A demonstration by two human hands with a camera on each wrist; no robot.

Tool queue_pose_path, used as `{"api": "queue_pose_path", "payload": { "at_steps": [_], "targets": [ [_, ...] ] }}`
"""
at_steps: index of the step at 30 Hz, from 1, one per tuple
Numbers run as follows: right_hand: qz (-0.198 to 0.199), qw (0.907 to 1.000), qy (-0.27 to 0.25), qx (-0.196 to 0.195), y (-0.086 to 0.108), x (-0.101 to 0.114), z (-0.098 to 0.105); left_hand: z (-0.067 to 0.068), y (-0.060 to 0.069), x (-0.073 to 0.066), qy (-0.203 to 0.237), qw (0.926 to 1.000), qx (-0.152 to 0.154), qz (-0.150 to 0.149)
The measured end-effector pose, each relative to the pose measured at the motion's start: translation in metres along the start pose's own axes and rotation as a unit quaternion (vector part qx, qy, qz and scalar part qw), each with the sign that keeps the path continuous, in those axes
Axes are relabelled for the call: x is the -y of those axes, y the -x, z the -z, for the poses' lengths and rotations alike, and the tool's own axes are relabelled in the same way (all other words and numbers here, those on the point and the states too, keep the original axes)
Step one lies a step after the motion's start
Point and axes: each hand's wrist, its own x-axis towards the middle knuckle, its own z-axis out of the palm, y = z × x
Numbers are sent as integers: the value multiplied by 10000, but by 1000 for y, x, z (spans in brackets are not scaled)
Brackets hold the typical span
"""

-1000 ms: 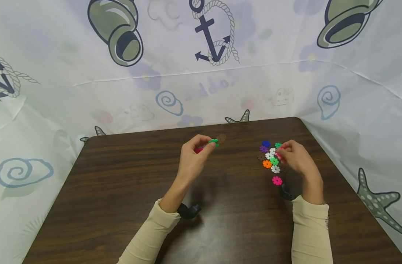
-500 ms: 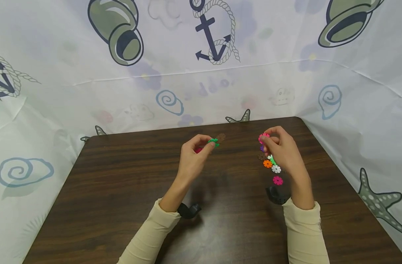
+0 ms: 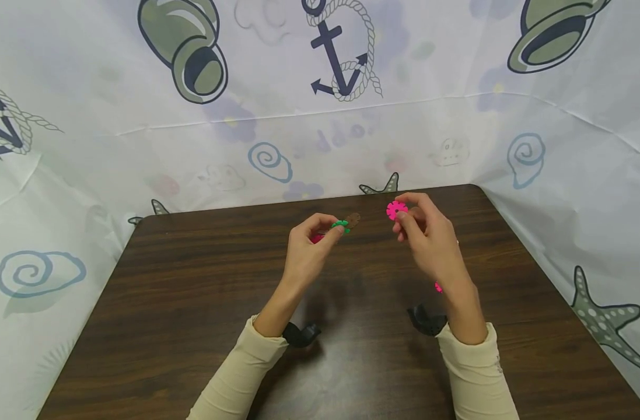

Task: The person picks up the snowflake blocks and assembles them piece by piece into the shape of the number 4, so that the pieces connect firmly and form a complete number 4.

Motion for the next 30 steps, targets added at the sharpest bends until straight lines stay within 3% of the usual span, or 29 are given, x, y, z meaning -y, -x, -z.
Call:
{"api": "queue_pose_path", "payload": {
  "at_steps": [5,14,23,30],
  "targets": [
    [308,9990,81,-316,3,9,-8,0,1,-1,35,10000,5,-4],
    [1113,9923,258,-488,4,15,-25,-2,1,-3,15,10000,50,-25],
    [1354,9882,510,-507,3,11,-31,-2,2,-4,145,9995,269,-8],
    [1372,9891,319,-438,2,11,-33,-2,2,-4,65,9992,375,-73]
  ]
}}
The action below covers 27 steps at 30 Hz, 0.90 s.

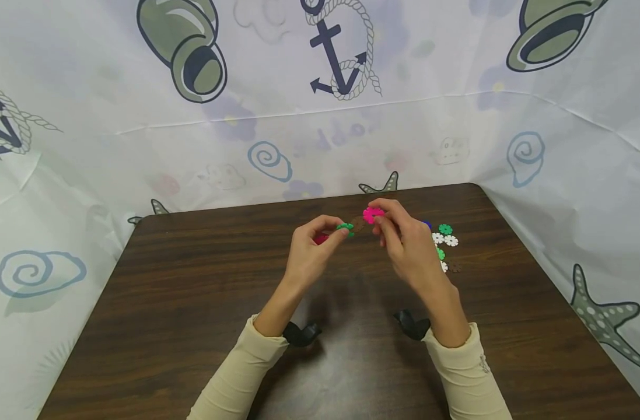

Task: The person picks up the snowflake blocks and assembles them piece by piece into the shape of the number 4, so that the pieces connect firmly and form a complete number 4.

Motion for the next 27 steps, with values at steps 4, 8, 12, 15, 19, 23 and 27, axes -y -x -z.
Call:
{"api": "queue_pose_path", "payload": {
  "at_steps": [4,8,12,15,19,23,27],
  "targets": [
    [-29,9999,-125,13,0,-1,-3,-1,0,1,-24,10000,20,-48],
    [-7,9997,-213,-140,0,0,-8,-1,0,1,56,9998,-50,-162],
    [-66,9983,-427,-401,0,2,-15,-2,1,0,127,9993,-163,-306],
    [-157,9962,-680,-520,0,3,-20,-1,1,-1,147,9990,-229,-368],
    [-184,9940,-957,-499,0,4,-23,0,1,-3,142,9984,-326,-445],
    [-242,9921,-1168,-391,0,4,-24,2,1,-5,107,9980,-410,-468],
    [-313,9906,-1310,-235,1,1,-21,1,2,-4,94,9988,-323,-341]
  ]
}}
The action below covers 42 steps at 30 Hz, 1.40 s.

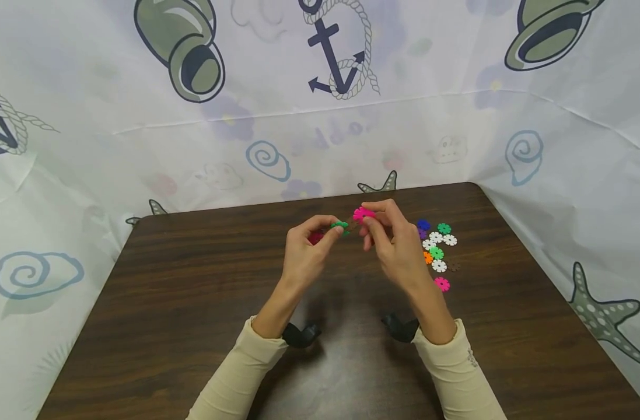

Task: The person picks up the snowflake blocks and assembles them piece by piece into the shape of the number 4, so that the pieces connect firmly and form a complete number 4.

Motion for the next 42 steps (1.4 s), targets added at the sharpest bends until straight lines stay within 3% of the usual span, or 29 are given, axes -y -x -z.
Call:
{"api": "queue_pose_path", "payload": {
  "at_steps": [5,12,20,26,30,42],
  "targets": [
    [-180,9993,117,316,0,-3,8,1,0,0,-11,9999,56,96],
    [-463,9944,757,566,-2,-7,22,2,-2,0,67,9998,15,183],
    [-909,9802,1647,612,-3,-8,42,4,-1,0,36,9997,17,223],
    [-1655,9661,1816,792,-4,-12,63,5,0,0,20,9998,-5,221],
    [-2011,9562,1965,810,-5,-22,79,5,0,0,23,9998,-11,213],
    [-2491,9345,2410,812,-2,-73,117,5,0,0,62,9998,7,171]
  ]
}}
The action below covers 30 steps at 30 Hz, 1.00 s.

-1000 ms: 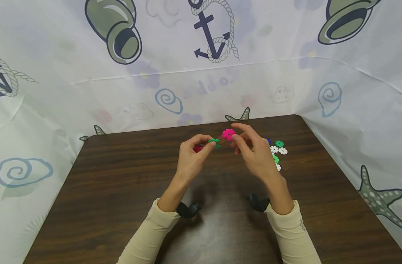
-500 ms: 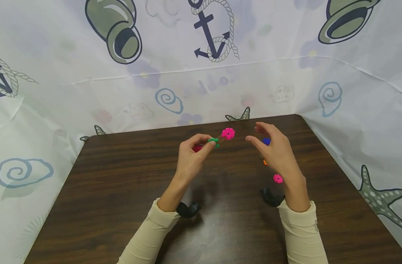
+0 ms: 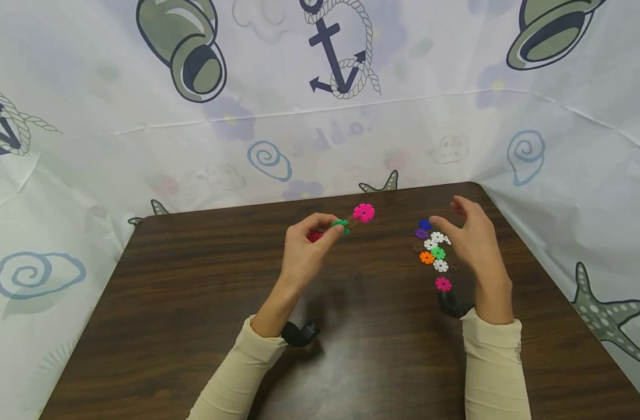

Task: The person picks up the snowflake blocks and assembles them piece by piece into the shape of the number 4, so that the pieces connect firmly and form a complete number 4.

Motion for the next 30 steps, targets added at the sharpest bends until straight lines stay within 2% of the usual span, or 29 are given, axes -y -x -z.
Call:
{"api": "queue_pose_path", "payload": {
  "at_steps": [8,13,20,26,30],
  "targets": [
    [-365,9982,416,246,-12,-34,-10,-1,0,0,-48,10000,-5,38],
    [-537,9970,460,326,-15,-54,-20,-1,1,1,-58,10000,7,64],
    [-594,9955,551,497,-17,-74,-28,-1,1,0,-81,10000,22,40],
    [-823,9923,567,734,-19,-90,-37,-1,1,-1,-129,9999,-1,36],
    [-760,9932,569,673,-19,-100,-46,-2,1,0,-117,9999,-2,21]
  ]
}}
